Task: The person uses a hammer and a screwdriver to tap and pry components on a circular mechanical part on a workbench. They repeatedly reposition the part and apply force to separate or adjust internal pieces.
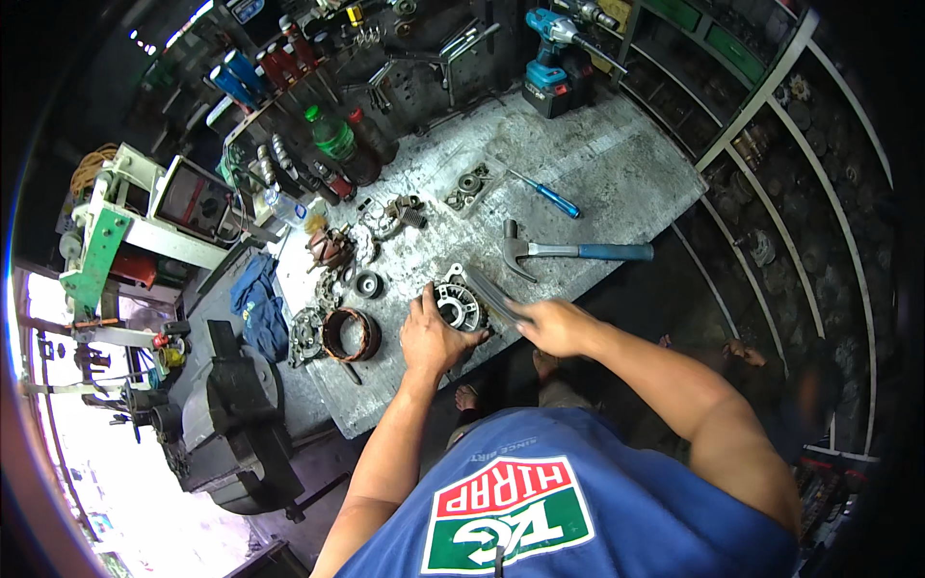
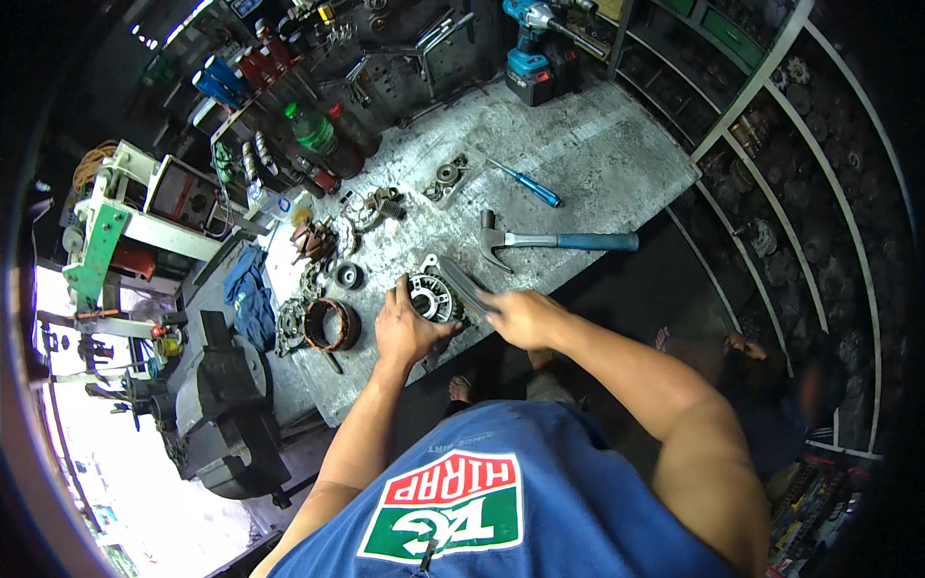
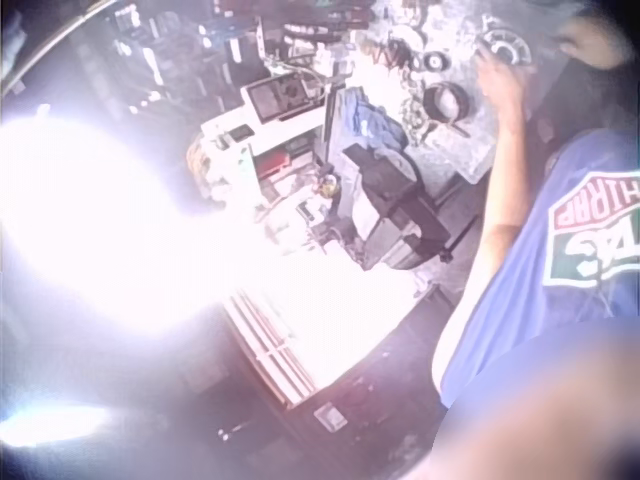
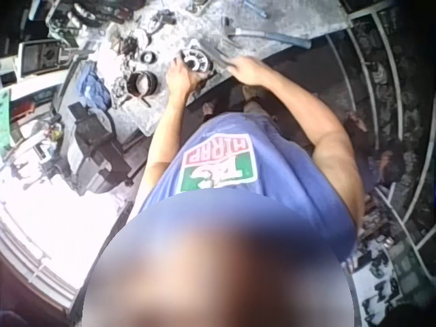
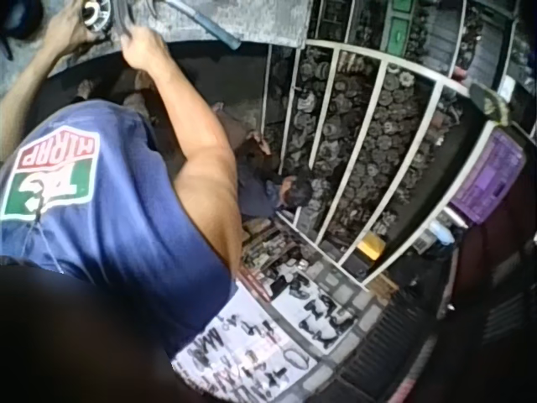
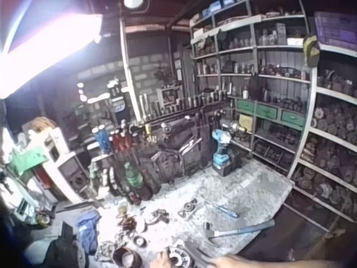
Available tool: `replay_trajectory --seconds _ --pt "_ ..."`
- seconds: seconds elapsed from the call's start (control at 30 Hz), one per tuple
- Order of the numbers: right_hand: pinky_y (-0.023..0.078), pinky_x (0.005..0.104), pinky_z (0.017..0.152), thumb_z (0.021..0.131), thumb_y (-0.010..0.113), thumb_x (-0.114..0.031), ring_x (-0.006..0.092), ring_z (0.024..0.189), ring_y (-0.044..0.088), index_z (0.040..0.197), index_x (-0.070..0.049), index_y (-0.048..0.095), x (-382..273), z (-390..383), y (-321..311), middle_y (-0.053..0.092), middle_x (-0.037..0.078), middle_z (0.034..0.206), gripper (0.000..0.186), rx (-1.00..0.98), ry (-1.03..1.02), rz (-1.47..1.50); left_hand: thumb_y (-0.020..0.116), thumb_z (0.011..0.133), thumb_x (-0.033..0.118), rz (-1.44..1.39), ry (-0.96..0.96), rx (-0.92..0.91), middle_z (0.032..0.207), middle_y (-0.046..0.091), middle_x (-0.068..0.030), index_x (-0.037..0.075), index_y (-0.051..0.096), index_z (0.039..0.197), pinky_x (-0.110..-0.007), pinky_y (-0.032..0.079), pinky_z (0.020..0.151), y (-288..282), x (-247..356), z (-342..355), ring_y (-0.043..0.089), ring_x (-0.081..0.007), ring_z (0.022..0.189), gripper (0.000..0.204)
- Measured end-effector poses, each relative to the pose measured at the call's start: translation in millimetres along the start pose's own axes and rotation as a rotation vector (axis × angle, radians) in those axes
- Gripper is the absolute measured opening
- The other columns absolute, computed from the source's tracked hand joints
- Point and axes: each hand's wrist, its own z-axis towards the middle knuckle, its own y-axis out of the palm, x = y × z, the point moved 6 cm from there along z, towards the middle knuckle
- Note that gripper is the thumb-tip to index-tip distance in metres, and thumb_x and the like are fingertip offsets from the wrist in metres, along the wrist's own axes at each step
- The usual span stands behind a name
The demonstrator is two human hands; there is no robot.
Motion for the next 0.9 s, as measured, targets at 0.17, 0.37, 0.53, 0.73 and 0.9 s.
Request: replay_trajectory --seconds 0.17,0.37,0.53,0.73,0.9 --pt "0.061 0.0521 0.100 0.109 0.066 -0.023 0.0463 0.112 0.079 0.165 -0.008 0.060 2.6 -67.2 -0.4 0.079 0.033 0.116 0.058 -0.004 0.014 0.120 0.108 0.057 0.064 0.019 -0.016 -0.018 0.143 0.065 -0.0266 0.000 0.042 0.169 -0.053 0.059 0.110 0.1 0.3 1.6 0.071 -0.0459 0.128 0.145" --pt "0.062 0.0511 0.100 0.108 0.068 -0.029 0.0445 0.106 0.081 0.160 -0.010 0.066 -10.1 69.1 -7.9 0.081 0.030 0.111 0.055 0.095 0.040 0.147 0.108 0.058 0.064 0.051 -0.020 -0.031 0.142 0.065 -0.0267 0.000 0.041 0.169 -0.053 0.059 0.110 0.4 1.1 4.1 0.070 -0.0468 0.130 0.145" --pt "0.060 0.0512 0.106 0.111 0.066 -0.028 0.0472 0.118 0.077 0.164 -0.006 0.060 10.7 20.9 8.3 0.078 0.034 0.125 0.058 0.033 -0.052 0.194 0.107 0.058 0.064 0.035 -0.035 -0.047 0.147 0.063 -0.0276 0.000 0.040 0.171 -0.054 0.058 0.113 0.3 3.5 1.2 0.067 -0.0474 0.135 0.146" --pt "0.059 0.0474 0.109 0.108 0.070 -0.024 0.0409 0.118 0.080 0.165 -0.009 0.062 45.8 -97.0 0.3 0.082 0.029 0.124 0.059 0.024 0.099 0.187 0.108 0.062 0.053 0.096 0.071 -0.021 0.160 0.057 -0.0306 0.004 0.040 0.173 -0.055 0.050 0.124 -2.0 9.9 -2.8 0.060 -0.0470 0.146 0.139" --pt "0.058 0.0490 0.112 0.109 0.070 -0.024 0.0450 0.126 0.077 0.166 -0.008 0.059 25.5 -82.7 -1.4 0.079 0.030 0.132 0.061 0.177 0.137 0.398 0.099 0.066 0.030 -0.888 0.028 -0.131 0.169 0.052 -0.0256 0.001 0.029 0.179 -0.045 0.036 0.135 -3.4 -25.9 0.8 0.050 -0.0363 0.159 0.136"
